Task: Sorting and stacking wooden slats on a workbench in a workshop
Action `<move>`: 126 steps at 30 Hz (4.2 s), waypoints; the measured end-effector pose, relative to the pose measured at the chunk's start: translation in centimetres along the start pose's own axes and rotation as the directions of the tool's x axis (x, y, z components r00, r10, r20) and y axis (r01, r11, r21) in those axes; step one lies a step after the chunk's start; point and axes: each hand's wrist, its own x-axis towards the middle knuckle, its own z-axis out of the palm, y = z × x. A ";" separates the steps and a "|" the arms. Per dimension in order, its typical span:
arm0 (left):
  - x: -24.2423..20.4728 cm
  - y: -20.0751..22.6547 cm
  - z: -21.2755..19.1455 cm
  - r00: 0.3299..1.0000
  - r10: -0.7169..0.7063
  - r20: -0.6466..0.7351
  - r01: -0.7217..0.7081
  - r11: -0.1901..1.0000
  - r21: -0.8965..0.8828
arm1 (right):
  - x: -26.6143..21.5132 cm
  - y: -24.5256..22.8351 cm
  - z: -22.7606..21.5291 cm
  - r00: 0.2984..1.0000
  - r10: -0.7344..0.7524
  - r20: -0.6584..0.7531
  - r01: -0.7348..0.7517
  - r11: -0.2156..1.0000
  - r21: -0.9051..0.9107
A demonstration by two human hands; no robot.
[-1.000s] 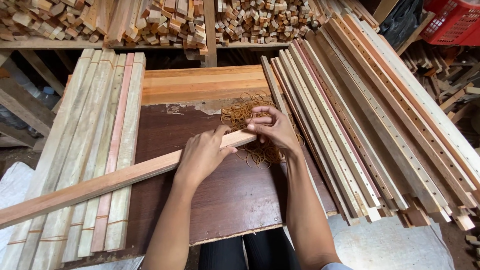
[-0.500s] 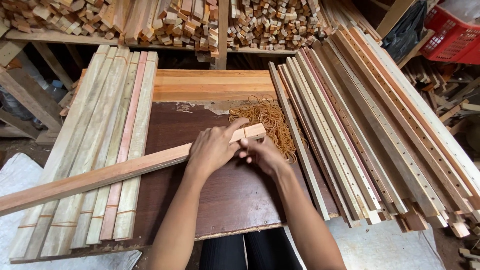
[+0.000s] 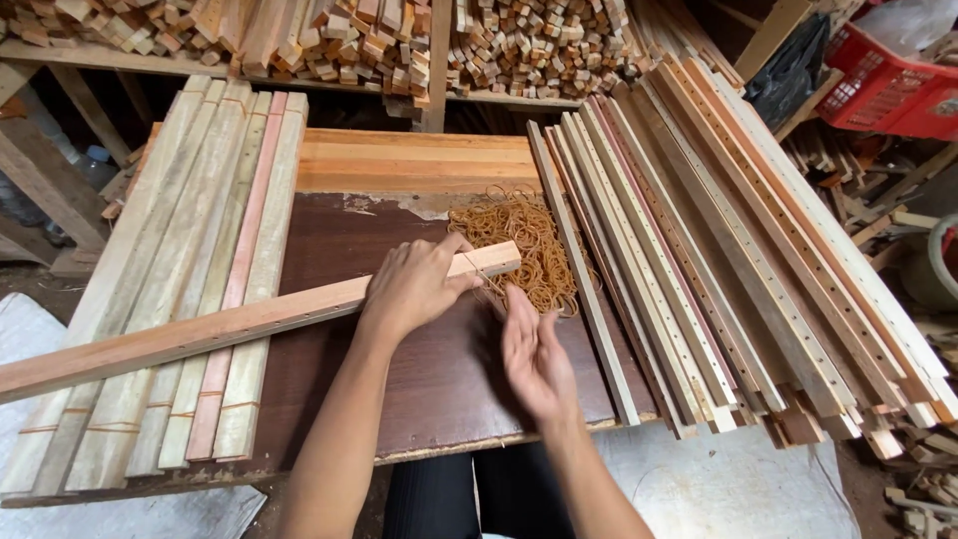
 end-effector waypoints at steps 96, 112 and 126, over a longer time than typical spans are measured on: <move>0.6 -1.2 -1.9 0.949 0.203 -0.241 -0.157 0.968 0.198 | 14.5 -5.8 0.5 0.897 -0.426 -0.122 0.103 0.469 -0.877; 4.5 0.4 2.4 0.971 0.114 -0.211 -0.068 0.974 0.216 | 13.3 -6.9 0.6 0.822 -0.569 -0.030 0.097 0.192 -0.977; 3.9 0.2 3.2 0.956 0.168 -0.239 -0.115 0.968 0.222 | 12.7 -5.9 -0.4 0.911 -0.263 0.319 -0.105 -0.894 -0.437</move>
